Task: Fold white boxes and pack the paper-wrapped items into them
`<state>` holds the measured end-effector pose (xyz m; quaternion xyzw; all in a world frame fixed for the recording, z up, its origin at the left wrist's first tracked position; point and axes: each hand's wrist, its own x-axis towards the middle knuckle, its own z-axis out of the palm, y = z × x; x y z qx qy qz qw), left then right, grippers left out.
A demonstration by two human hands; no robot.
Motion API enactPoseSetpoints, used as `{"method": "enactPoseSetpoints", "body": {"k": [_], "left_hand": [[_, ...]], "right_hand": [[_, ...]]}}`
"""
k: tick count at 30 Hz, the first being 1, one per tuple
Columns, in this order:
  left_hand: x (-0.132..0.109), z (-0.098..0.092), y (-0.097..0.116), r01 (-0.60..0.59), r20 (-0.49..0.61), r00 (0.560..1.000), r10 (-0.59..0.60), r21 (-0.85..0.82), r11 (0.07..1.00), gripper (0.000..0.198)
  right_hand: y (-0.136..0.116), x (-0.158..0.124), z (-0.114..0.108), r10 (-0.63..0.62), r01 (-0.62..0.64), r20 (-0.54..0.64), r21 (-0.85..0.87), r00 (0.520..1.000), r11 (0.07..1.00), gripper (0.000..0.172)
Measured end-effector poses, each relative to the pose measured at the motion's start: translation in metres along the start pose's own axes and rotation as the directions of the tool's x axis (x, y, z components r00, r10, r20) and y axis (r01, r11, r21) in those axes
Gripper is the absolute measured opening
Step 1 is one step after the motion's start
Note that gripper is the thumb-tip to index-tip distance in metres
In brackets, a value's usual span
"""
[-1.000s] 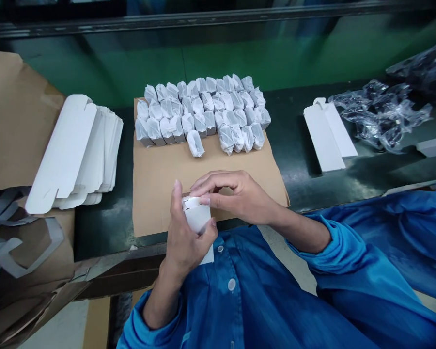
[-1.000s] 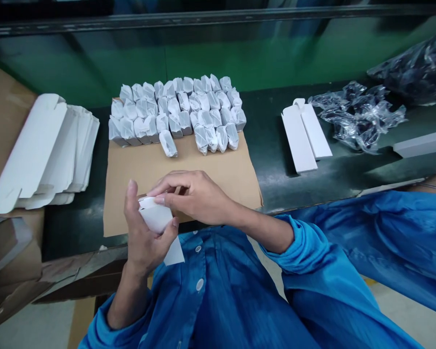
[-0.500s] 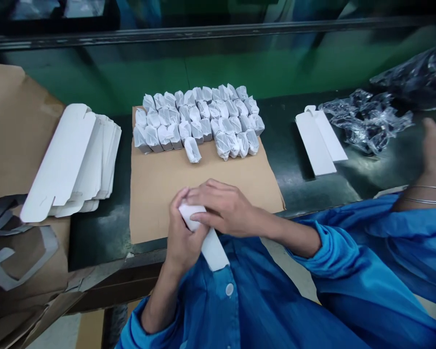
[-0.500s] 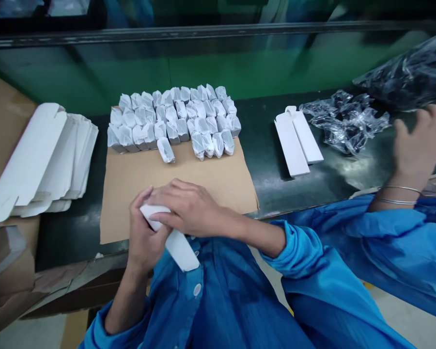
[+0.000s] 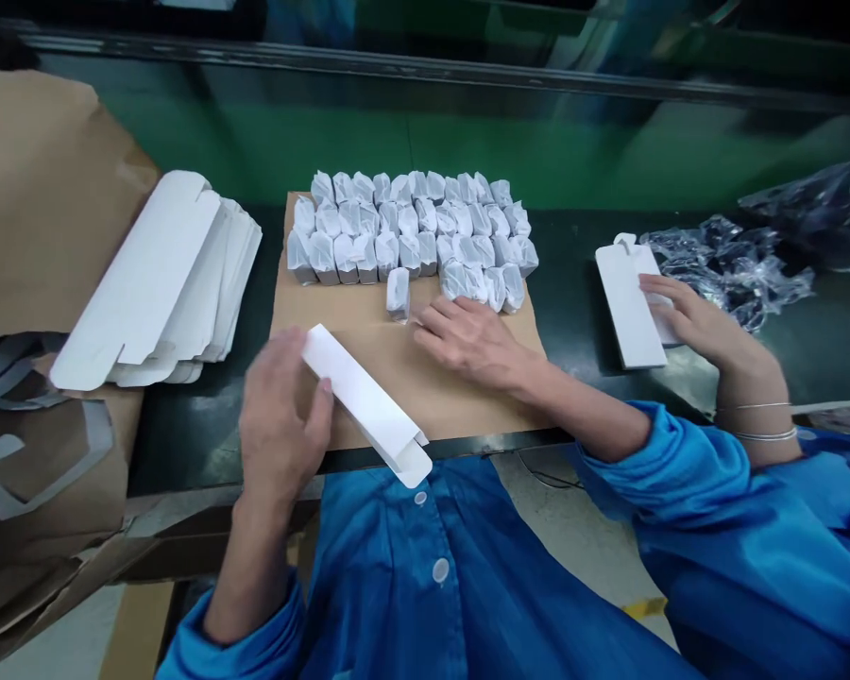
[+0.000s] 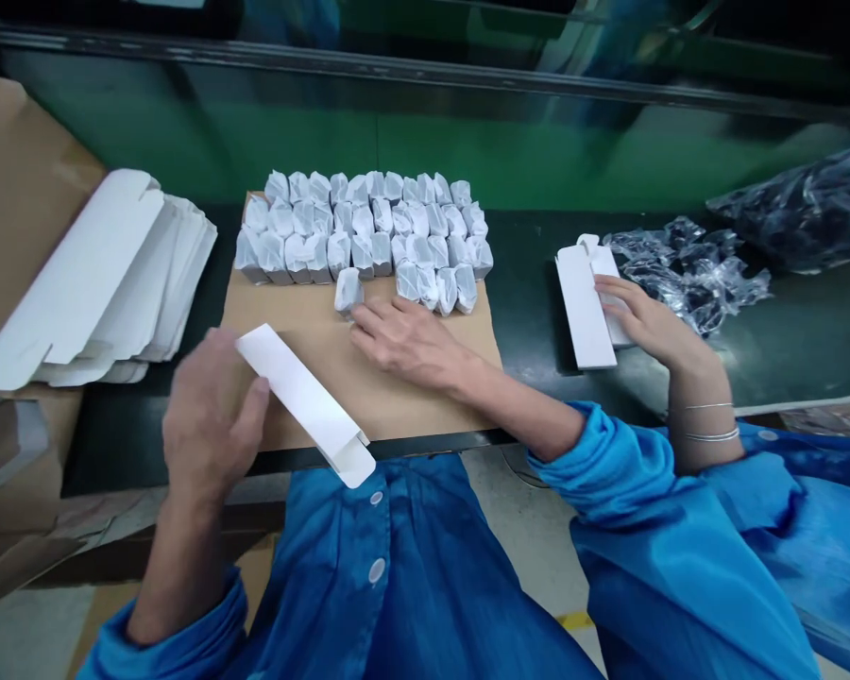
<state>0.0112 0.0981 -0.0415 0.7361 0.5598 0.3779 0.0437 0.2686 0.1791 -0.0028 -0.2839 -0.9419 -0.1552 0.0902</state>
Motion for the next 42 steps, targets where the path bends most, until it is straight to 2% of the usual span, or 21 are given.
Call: {"method": "enactPoseSetpoints", "body": {"k": [1,3,4,5,7,10,12,14,16,17,18,20,22,23,25,27,30,32,37,39,42], "left_hand": [[-0.003,-0.004,0.003,-0.13,0.157,0.979,0.13,-0.01,0.992,0.068],[-0.004,-0.009,0.008,-0.316,0.436,0.846,0.308,-0.057,0.947,0.071],[-0.003,-0.011,0.01,-0.361,0.522,0.781,0.342,-0.069,0.93,0.072],[-0.001,-0.011,0.012,-0.387,0.567,0.744,0.353,-0.064,0.92,0.071],[0.005,-0.012,0.013,-0.416,0.583,0.735,0.346,-0.015,0.909,0.064],[0.01,-0.012,0.013,-0.404,0.532,0.797,0.285,0.121,0.907,0.052],[0.01,-0.01,0.015,-0.379,0.5,0.828,0.254,0.166,0.91,0.053],[0.01,-0.005,0.019,-0.379,0.494,0.827,0.269,0.136,0.915,0.057],[0.011,0.001,0.024,-0.43,0.518,0.783,0.345,0.05,0.901,0.056],[0.013,0.005,0.025,-0.464,0.534,0.75,0.392,0.002,0.886,0.053],[0.014,0.008,0.026,-0.497,0.553,0.711,0.435,-0.043,0.867,0.052],[0.018,0.013,0.025,-0.541,0.596,0.636,0.489,-0.108,0.834,0.056],[0.021,0.014,0.022,-0.558,0.616,0.6,0.51,-0.135,0.819,0.058],[0.021,0.013,0.022,-0.562,0.61,0.598,0.52,-0.142,0.815,0.056],[0.021,0.012,0.021,-0.564,0.561,0.63,0.537,-0.146,0.813,0.046],[0.02,0.011,0.021,-0.56,0.514,0.659,0.549,-0.151,0.814,0.036],[0.019,0.011,0.022,-0.568,0.476,0.671,0.569,-0.165,0.806,0.029],[0.018,0.012,0.021,-0.559,0.463,0.677,0.572,-0.182,0.809,0.028],[0.015,0.01,0.018,-0.534,0.475,0.686,0.55,-0.185,0.825,0.025],[0.013,0.009,0.018,-0.558,0.473,0.681,0.559,-0.159,0.815,0.024],[0.011,0.008,0.019,-0.561,0.446,0.698,0.56,-0.147,0.815,0.023]], "right_hand": [[0.0,-0.002,-0.001,0.02,-0.02,-0.001,0.011,1.0,1.0,0.038],[0.003,0.005,-0.001,-0.006,0.006,0.028,0.023,1.0,1.0,0.043],[0.005,0.013,0.0,-0.032,0.03,0.055,0.046,0.998,0.998,0.043],[0.007,0.022,0.002,-0.057,0.05,0.082,0.084,0.995,0.995,0.042],[0.01,0.034,0.005,-0.061,0.042,0.117,0.16,0.991,0.986,0.041],[0.004,0.022,0.005,0.202,-0.217,0.081,0.339,0.976,0.915,0.025],[-0.006,-0.005,0.002,0.459,-0.467,0.143,0.483,0.877,0.741,0.033],[-0.014,-0.036,-0.004,0.61,-0.663,0.277,0.438,0.742,0.607,0.036],[-0.019,-0.063,-0.012,0.68,-0.767,0.357,0.264,0.641,0.584,0.034],[-0.019,-0.072,-0.015,0.698,-0.781,0.356,0.202,0.621,0.591,0.036],[-0.019,-0.079,-0.018,0.692,-0.769,0.345,0.185,0.634,0.612,0.037],[-0.018,-0.086,-0.022,0.594,-0.672,0.319,0.273,0.738,0.688,0.042],[-0.017,-0.087,-0.022,0.46,-0.547,0.299,0.389,0.836,0.741,0.051],[-0.018,-0.086,-0.021,0.428,-0.516,0.291,0.426,0.856,0.743,0.052],[-0.021,-0.083,-0.021,0.474,-0.545,0.272,0.478,0.838,0.689,0.045],[-0.025,-0.081,-0.025,0.518,-0.578,0.298,0.604,0.802,0.548,0.041],[-0.034,-0.078,-0.032,0.398,-0.517,0.381,0.791,0.835,0.326,0.043],[-0.043,-0.073,-0.03,0.356,-0.473,0.35,0.804,0.867,0.361,0.04],[-0.081,-0.053,-0.005,0.43,-0.371,0.087,0.675,0.899,0.638,0.026],[-0.096,-0.046,0.002,0.487,-0.384,0.024,0.649,0.873,0.657,0.027],[-0.106,-0.041,0.003,0.562,-0.392,-0.017,0.699,0.827,0.598,0.026]]}}
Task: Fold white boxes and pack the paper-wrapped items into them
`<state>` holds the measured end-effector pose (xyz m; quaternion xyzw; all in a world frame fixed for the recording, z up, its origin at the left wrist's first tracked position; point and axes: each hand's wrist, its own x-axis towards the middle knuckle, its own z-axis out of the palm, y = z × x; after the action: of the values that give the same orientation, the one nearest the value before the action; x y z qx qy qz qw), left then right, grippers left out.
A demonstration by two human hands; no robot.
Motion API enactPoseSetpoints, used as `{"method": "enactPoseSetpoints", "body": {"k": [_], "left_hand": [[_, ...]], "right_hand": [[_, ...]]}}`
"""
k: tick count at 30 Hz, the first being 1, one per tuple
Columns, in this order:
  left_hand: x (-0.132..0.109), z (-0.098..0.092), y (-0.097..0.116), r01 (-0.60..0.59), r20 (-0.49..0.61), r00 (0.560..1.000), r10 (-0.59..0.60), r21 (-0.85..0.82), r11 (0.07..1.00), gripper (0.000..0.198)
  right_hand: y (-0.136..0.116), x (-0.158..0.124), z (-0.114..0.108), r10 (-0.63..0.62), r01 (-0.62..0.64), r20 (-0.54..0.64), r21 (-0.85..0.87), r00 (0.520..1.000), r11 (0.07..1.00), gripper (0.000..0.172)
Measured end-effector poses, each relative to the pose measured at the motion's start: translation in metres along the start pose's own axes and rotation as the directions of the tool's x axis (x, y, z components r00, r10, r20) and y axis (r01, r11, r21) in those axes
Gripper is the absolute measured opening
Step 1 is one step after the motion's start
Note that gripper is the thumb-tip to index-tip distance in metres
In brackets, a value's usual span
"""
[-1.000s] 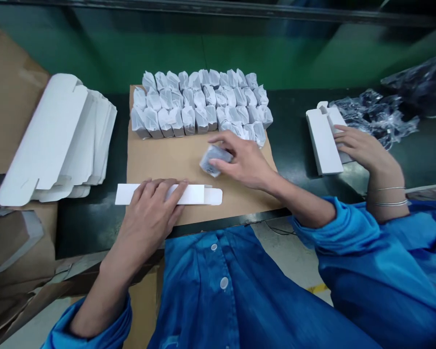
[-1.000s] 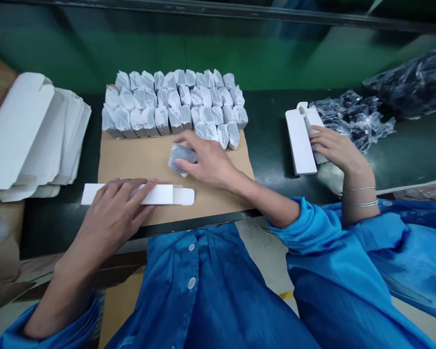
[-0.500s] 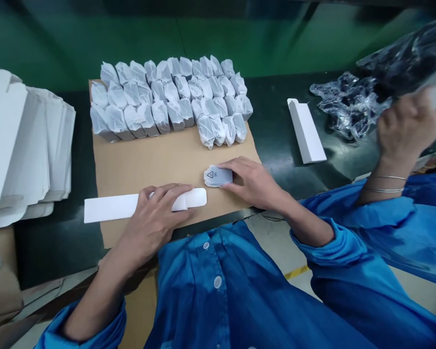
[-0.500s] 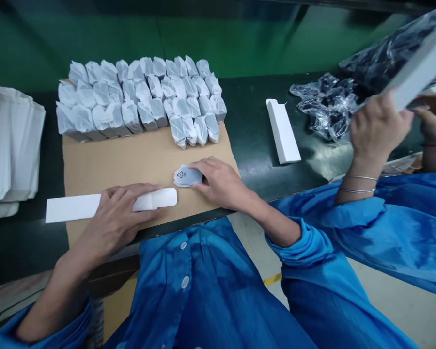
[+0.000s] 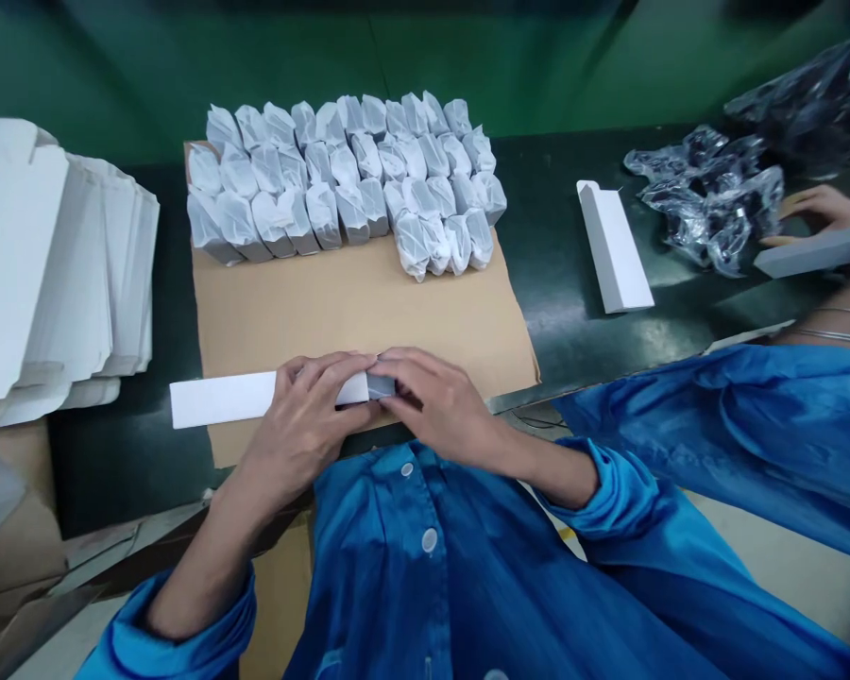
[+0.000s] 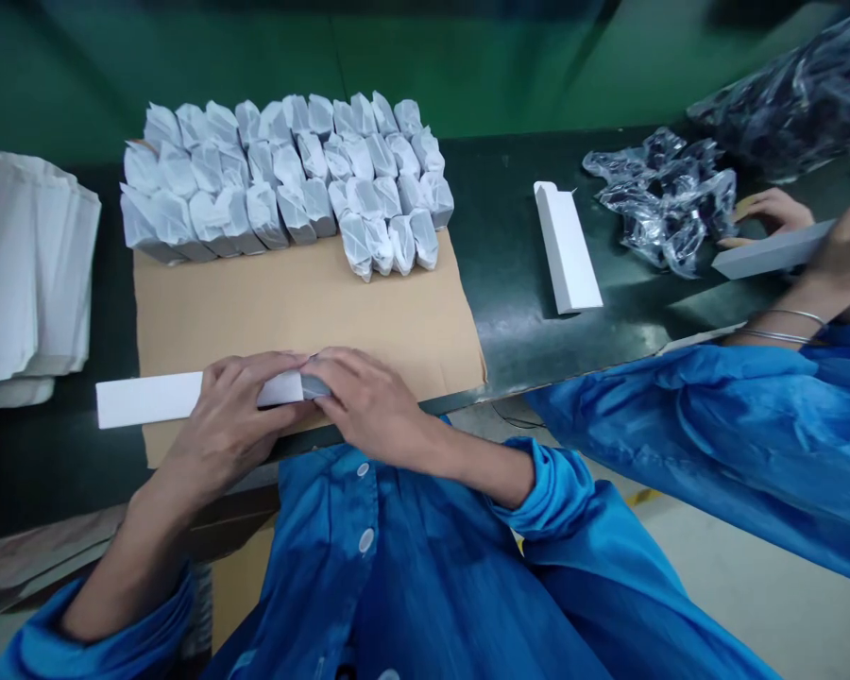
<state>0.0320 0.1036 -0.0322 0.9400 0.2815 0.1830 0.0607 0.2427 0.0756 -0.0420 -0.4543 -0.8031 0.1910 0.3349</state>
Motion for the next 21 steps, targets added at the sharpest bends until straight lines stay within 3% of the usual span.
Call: {"method": "enactPoseSetpoints", "body": {"k": [3,5,7,9,14,17,18,21], "left_hand": [[0.0,0.001,-0.001,0.024,-0.016,1.0,-0.024,-0.007,1.0,0.023],[0.001,0.003,-0.002,0.049,-0.022,0.999,-0.049,0.002,0.999,0.023],[0.001,0.004,-0.004,0.076,-0.036,0.996,-0.075,0.022,0.997,0.023],[0.002,0.005,-0.005,0.093,-0.04,0.995,-0.091,0.045,0.995,0.025],[0.004,0.006,-0.005,0.088,-0.046,0.995,-0.084,0.08,0.993,0.028],[0.004,0.005,-0.005,0.084,-0.055,0.995,-0.08,0.075,0.994,0.026],[0.004,0.005,-0.005,0.079,-0.052,0.996,-0.076,0.074,0.994,0.026],[0.003,0.004,-0.006,0.044,-0.038,0.998,-0.041,0.073,0.996,0.028]], "right_hand": [[0.002,-0.002,-0.008,0.002,-0.001,0.033,-0.046,0.999,0.999,0.034],[0.006,-0.006,-0.02,0.065,-0.05,0.068,-0.202,0.996,0.978,0.041],[0.011,-0.011,-0.033,0.177,-0.159,0.014,-0.379,0.984,0.912,0.045],[0.014,-0.015,-0.046,0.213,-0.185,0.012,-0.447,0.977,0.875,0.05],[0.025,0.001,-0.076,0.103,0.021,0.249,-0.449,0.963,0.893,0.047],[0.036,0.017,-0.084,-0.036,0.21,0.497,-0.299,0.867,0.931,0.043],[0.038,0.02,-0.084,-0.056,0.212,0.513,-0.252,0.857,0.944,0.038],[0.038,0.019,-0.076,0.027,0.035,0.314,-0.19,0.949,0.981,0.034]]}}
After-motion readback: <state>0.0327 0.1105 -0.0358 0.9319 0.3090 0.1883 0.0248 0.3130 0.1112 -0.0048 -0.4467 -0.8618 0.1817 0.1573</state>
